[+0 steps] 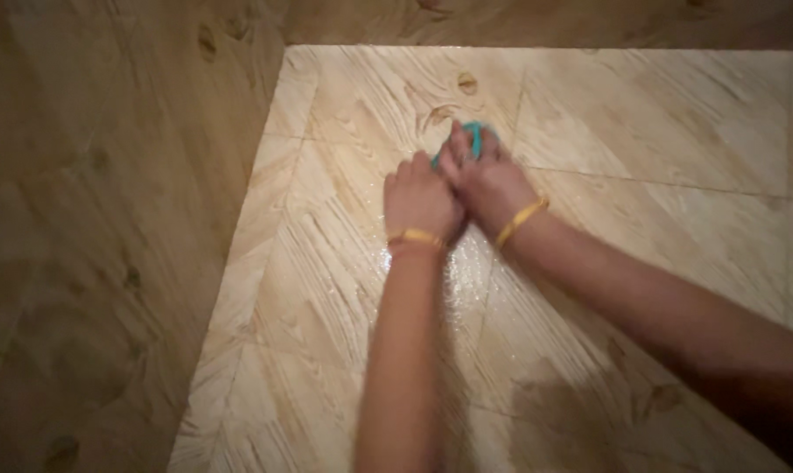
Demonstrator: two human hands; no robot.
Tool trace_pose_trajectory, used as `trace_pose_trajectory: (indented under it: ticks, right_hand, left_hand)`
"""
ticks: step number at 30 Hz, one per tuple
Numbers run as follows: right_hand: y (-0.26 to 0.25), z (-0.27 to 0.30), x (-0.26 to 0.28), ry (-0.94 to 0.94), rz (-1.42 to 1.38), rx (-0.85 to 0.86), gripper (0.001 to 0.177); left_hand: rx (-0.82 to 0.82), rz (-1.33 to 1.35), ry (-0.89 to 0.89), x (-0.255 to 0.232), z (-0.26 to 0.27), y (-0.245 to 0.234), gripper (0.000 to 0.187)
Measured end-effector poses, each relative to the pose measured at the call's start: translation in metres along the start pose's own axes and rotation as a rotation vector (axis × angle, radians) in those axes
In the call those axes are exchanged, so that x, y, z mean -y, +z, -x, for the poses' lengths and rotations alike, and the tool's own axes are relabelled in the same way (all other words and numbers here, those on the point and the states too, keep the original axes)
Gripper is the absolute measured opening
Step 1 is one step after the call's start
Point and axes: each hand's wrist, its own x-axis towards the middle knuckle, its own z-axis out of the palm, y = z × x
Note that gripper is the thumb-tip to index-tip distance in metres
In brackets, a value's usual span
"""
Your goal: The person scrubs the tiled floor by hand using a teal cleaning pad. They move a blue plastic stool and a green bucket to access different areas, then use a green mug to pour water onto the tiles and scrub with a white brush.
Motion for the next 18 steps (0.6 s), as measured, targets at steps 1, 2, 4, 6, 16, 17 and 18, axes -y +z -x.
trace_pose_trajectory:
  ticks: [1,2,4,6,16,17,18]
  right_hand:
    - [0.007,-0.009,-0.009,-0.018,0.035,-0.015,0.05]
    - [0.013,-0.017,-0.017,-0.036,0.069,-0.031,0.049]
    - [0.021,-0.028,-0.033,0.015,-0.058,-0.012,0.047]
    - [0.02,-0.025,-0.038,0.038,-0.166,-0.012,0.041]
    - [-0.088,0.087,0.03,-0.081,-0.002,0.084,0.05]
    - [-0.097,0.096,0.038,-0.126,0.013,0.117,0.05]
    - [-0.105,0.103,0.049,-0.154,-0.027,0.109,0.052]
  left_hand:
    - [0.017,-0.029,-0.031,-0.001,-0.015,0.008,0.025]
    - [-0.006,-0.042,-0.05,-0.002,-0.03,0.016,0.023]
    - [-0.045,-0.061,-0.092,-0.005,-0.045,0.027,0.021]
    - [-0.052,-0.031,-0.092,-0.006,-0.046,0.03,0.023]
    - [0.214,0.091,0.045,-0.027,0.101,-0.047,0.042]
    - [0.185,0.134,0.032,-0.029,0.119,-0.057,0.042]
    - [0.155,0.177,0.02,-0.029,0.136,-0.065,0.042]
